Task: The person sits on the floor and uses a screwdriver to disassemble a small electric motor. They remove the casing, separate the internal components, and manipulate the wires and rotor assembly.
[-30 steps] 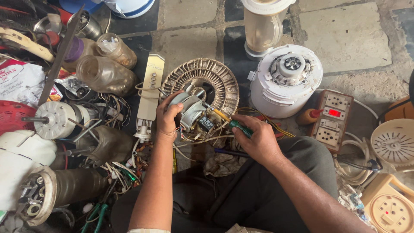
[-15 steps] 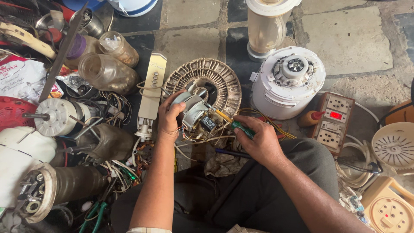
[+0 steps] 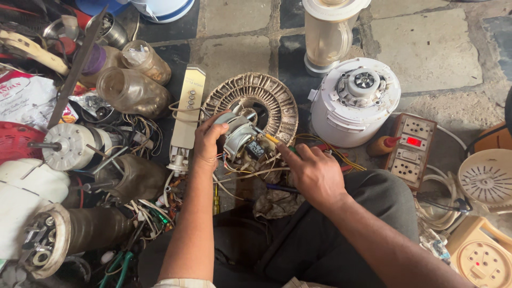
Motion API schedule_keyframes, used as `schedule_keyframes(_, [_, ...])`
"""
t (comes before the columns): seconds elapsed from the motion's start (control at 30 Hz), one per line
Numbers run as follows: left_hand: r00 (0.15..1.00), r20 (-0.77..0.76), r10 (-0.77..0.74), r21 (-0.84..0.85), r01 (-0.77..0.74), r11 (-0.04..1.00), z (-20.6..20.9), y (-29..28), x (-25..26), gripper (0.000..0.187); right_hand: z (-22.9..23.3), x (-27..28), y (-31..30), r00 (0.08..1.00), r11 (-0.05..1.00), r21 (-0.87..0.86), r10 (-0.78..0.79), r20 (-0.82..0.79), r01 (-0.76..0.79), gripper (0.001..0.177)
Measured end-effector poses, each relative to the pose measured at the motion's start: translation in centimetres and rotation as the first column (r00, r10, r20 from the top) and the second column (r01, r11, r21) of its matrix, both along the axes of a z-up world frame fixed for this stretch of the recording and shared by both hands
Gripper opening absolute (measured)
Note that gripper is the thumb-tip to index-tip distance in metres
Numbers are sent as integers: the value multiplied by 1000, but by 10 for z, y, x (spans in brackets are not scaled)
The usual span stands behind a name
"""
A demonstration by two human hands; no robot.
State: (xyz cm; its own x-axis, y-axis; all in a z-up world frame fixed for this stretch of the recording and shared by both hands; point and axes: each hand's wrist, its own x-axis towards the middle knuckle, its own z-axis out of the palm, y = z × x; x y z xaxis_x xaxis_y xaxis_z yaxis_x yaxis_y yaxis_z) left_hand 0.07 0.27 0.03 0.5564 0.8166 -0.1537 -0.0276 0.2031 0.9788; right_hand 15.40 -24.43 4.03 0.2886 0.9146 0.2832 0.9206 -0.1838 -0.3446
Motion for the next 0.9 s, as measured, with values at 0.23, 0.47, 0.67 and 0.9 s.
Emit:
schedule_keyframes(0.23, [984, -174, -26, 78, 40, 996, 13, 5, 12, 46, -19, 24, 24, 607, 999, -49, -52, -793, 21, 32])
schedule_keyframes(0.47, [986, -158, -49, 140, 72, 988, 9, 5, 12, 45, -6, 15, 20, 943, 960, 267, 165, -290, -86, 25])
schedule_keyframes(0.67, [987, -163, -9, 162, 36, 986, 8, 0, 13, 44, -13, 39, 28, -353, 935, -335, -355, -866, -117, 42])
schedule_keyframes(0.9, [859, -199, 472, 219, -430, 876, 20, -43, 33, 51, -67, 54, 17, 796, 995, 95, 45, -604, 16, 41])
